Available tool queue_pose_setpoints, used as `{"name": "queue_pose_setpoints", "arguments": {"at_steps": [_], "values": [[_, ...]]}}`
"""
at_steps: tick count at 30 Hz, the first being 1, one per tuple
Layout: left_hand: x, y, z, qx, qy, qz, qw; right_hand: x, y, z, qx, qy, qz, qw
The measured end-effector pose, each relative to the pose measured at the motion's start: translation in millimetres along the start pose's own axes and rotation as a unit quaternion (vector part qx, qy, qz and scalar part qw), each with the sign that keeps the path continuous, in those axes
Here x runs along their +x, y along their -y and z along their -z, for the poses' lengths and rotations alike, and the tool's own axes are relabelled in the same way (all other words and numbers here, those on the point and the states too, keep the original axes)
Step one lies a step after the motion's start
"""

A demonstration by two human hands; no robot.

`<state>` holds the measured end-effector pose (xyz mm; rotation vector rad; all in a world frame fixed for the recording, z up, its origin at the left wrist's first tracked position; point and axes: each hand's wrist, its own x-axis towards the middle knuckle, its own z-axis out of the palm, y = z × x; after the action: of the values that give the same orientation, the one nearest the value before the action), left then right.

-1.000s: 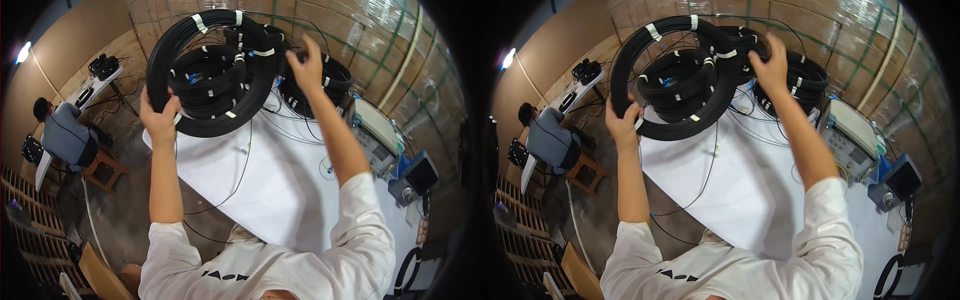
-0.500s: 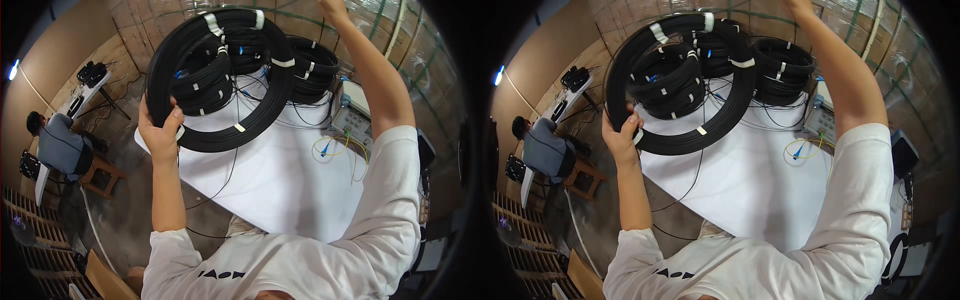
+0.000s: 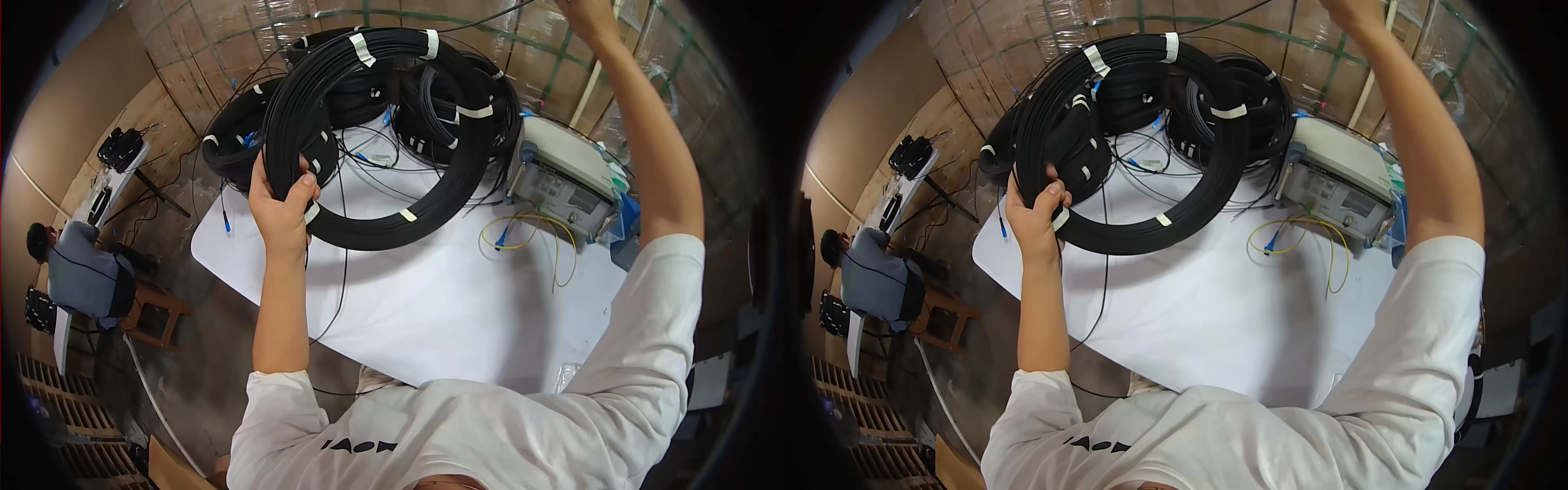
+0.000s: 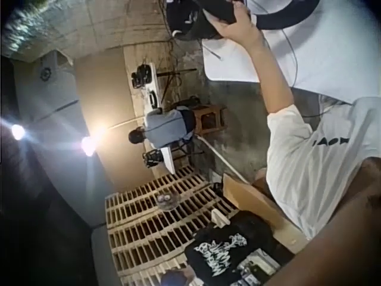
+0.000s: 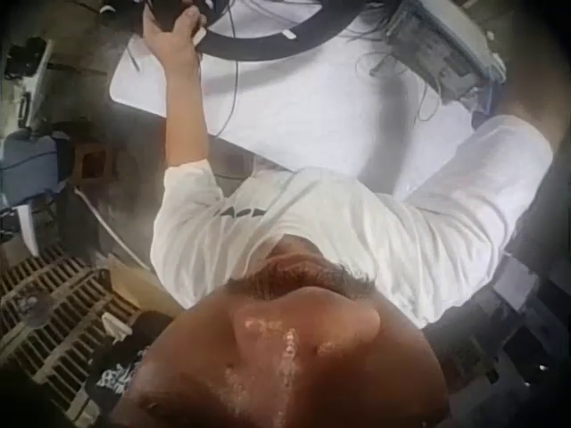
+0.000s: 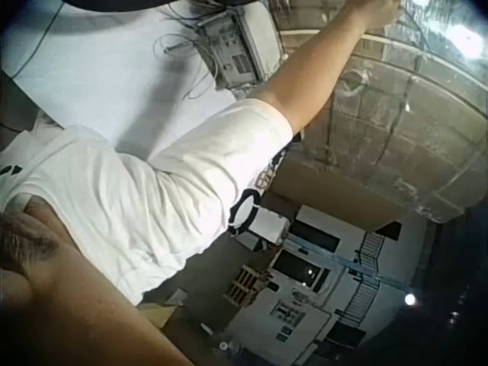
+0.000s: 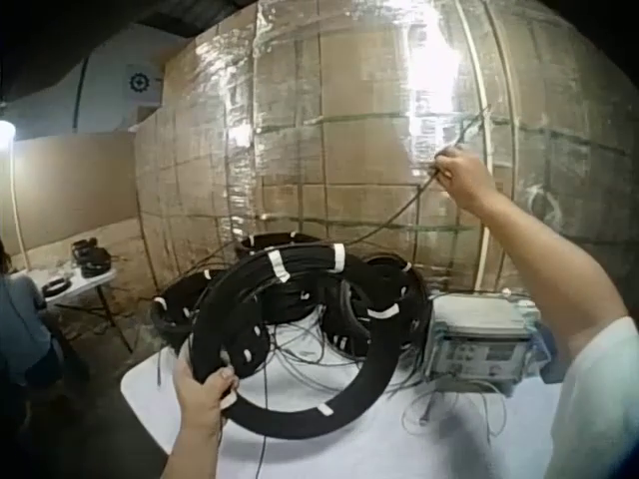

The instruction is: Testing fiber optic cables using an optical power meter or testing unit in a laboratory setting.

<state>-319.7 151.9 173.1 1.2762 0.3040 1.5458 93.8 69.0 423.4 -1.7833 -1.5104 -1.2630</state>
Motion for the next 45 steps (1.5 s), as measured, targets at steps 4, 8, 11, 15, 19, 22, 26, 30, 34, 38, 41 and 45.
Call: {"name": "queue_pose_setpoints", "arguments": {"at_steps": [4, 8, 11, 15, 19, 22, 26, 30, 34, 38, 41, 45], "values": [[-3.9, -1.1, -6.6, 0.014, 0.0, -0.006, 1.0, -10.1, -6.1, 48.0, -0.198, 0.003, 0.085, 0.977], [-2.4, -3.7, -17.7, 0.026, 0.017, 0.005, 0.999, -35.6, -65.9, 78.8, -0.243, -0.011, 0.156, 0.957], [3.3, 2.0, -26.3, -0.021, 0.044, 0.024, 0.999, -60.1, -117.6, 103.4, -0.169, 0.032, 0.183, 0.968], [9.6, 5.1, -50.9, -0.084, 0.092, 0.051, 0.991, -100.5, -111.9, 148.1, -0.162, 0.046, 0.131, 0.977], [10.6, 6.9, -82.1, -0.128, 0.129, 0.07, 0.981, -169.3, -116.7, 177.0, 0.12, 0.368, -0.222, 0.895], [10.2, 7.6, -103.2, -0.146, 0.147, 0.099, 0.973, -216.9, -43.2, 177.2, 0.238, 0.423, -0.364, 0.796], [3.7, 18.3, -155.5, -0.184, 0.192, 0.161, 0.95, -274.6, -20.1, 156.5, 0.394, 0.335, -0.435, 0.737], [0.3, 40.7, -206.8, -0.177, 0.225, 0.268, 0.92, -325.7, -38.8, 114.9, 0.459, 0.183, -0.407, 0.768], [25.1, 59.0, -247.5, -0.1, 0.262, 0.39, 0.877, -333.4, -51.8, 106.1, 0.473, 0.058, -0.471, 0.742], [50.9, 96.0, -291.8, -0.132, 0.274, 0.435, 0.847, -328.5, -81.4, 83.3, 0.479, 0.052, -0.591, 0.647], [64.7, 128.9, -312.2, -0.13, 0.293, 0.399, 0.859, -325.8, -106.4, 65.5, 0.497, 0.05, -0.633, 0.592], [78.3, 171.9, -337.3, -0.072, 0.323, 0.38, 0.864, -316.9, -144.7, 28.0, 0.451, 0.049, -0.668, 0.59]]}}
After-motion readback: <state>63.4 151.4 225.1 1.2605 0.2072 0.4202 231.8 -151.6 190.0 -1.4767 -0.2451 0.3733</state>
